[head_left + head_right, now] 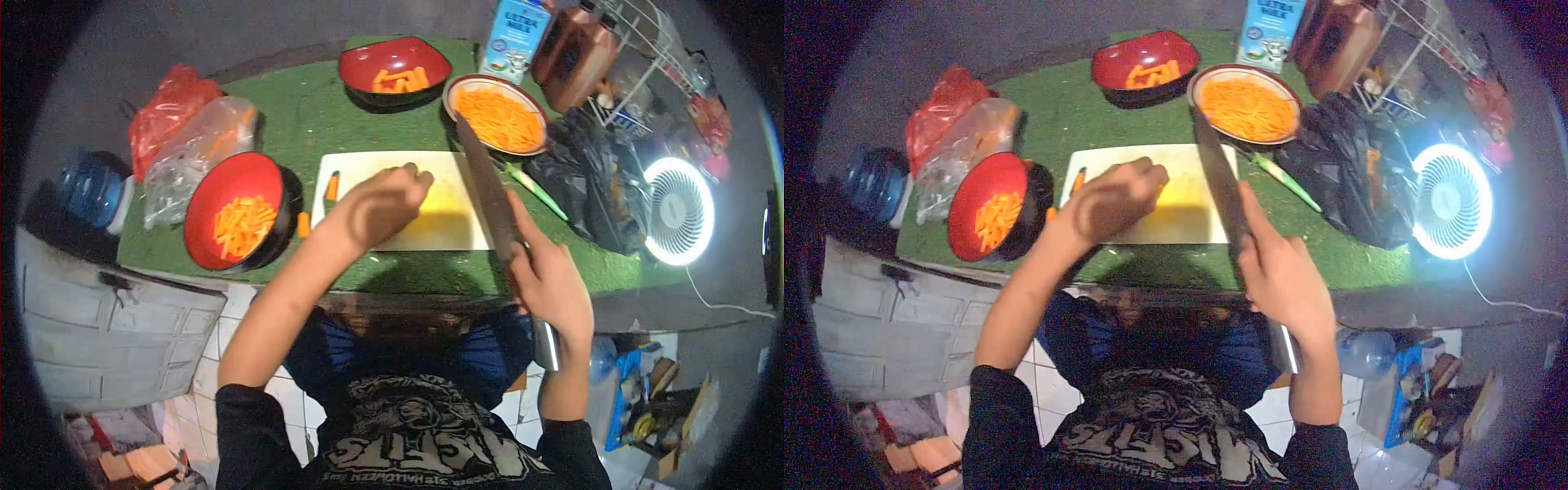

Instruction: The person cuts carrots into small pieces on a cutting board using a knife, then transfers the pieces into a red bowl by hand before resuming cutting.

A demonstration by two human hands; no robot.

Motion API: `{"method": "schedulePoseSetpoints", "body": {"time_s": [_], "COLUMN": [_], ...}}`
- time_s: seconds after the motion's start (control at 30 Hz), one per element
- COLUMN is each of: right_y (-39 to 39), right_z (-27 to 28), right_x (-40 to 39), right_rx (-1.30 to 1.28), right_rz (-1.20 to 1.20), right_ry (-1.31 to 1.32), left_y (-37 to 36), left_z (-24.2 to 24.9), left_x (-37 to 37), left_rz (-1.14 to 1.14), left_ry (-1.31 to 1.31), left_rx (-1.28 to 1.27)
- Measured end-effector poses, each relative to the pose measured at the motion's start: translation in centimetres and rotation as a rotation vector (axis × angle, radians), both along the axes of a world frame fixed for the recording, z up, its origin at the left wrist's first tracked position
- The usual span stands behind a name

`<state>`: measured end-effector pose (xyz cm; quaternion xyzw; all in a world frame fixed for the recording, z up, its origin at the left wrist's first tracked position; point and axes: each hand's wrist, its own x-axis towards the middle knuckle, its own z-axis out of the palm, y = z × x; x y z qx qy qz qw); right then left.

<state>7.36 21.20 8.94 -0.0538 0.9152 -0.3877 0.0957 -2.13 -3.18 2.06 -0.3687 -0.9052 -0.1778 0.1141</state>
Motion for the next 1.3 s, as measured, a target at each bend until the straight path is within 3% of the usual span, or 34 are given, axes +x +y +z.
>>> {"method": "schedulePoseSetpoints", "body": {"time_s": [0.17,0.23,0.27,0.3,0.4,0.5,0.6,0.63,0.73,0.8,0.9,1.0,1.1,1.3], "right_y": [-0.4,-1.2,-1.7,-2.2,-4.6,-7.6,-9.9,-10.5,-12.6,-14.2,-16.0,-17.8,-18.3,-15.4], "right_z": [-0.2,1.0,1.0,0.8,0.8,2.0,3.1,3.1,3.9,4.5,4.0,4.9,5.6,5.9], "right_x": [0.1,-0.2,-0.5,-0.7,-1.3,-2.5,-3.4,-3.8,-4.4,-5.4,-6.8,-7.1,-8.1,-10.1], "right_rx": [0.005,0.017,0.083,0.149,0.176,0.124,0.145,0.166,0.256,0.232,0.206,0.264,0.29,0.272], "right_rz": [0.032,0.056,0.108,0.161,0.29,0.433,0.575,0.635,0.766,0.86,0.989,1.006,1.025,0.861], "right_ry": [0.052,0.004,0.086,0.165,0.395,0.446,0.435,0.457,0.516,0.553,0.624,0.492,0.532,0.637], "left_y": [-1.5,-4.5,-5.8,-7.5,-14.7,-18.3,-18.7,-17.9,-15.7,-14.0,-12.9,-14.2,-15.5,-18.2], "left_z": [2.6,5.2,9.4,10.7,11.1,10.0,9.9,10.3,9.5,9.2,7.5,6.1,5.2,5.6], "left_x": [3.3,5.7,7.0,7.5,7.1,8.3,10.4,11.1,11.6,11.4,10.7,9.8,10.0,11.3], "left_rz": [0.137,0.104,0.276,0.406,0.5,0.537,0.638,0.774,0.574,0.444,0.416,0.401,0.381,0.608], "left_ry": [0.056,0.041,-0.039,-0.118,-0.165,-0.371,-0.093,-0.059,0.28,0.241,0.083,0.139,0.274,0.163], "left_rx": [0.187,0.614,0.367,0.349,0.056,-0.017,0.244,0.298,0.266,0.179,0.271,0.226,0.173,-0.033]}}
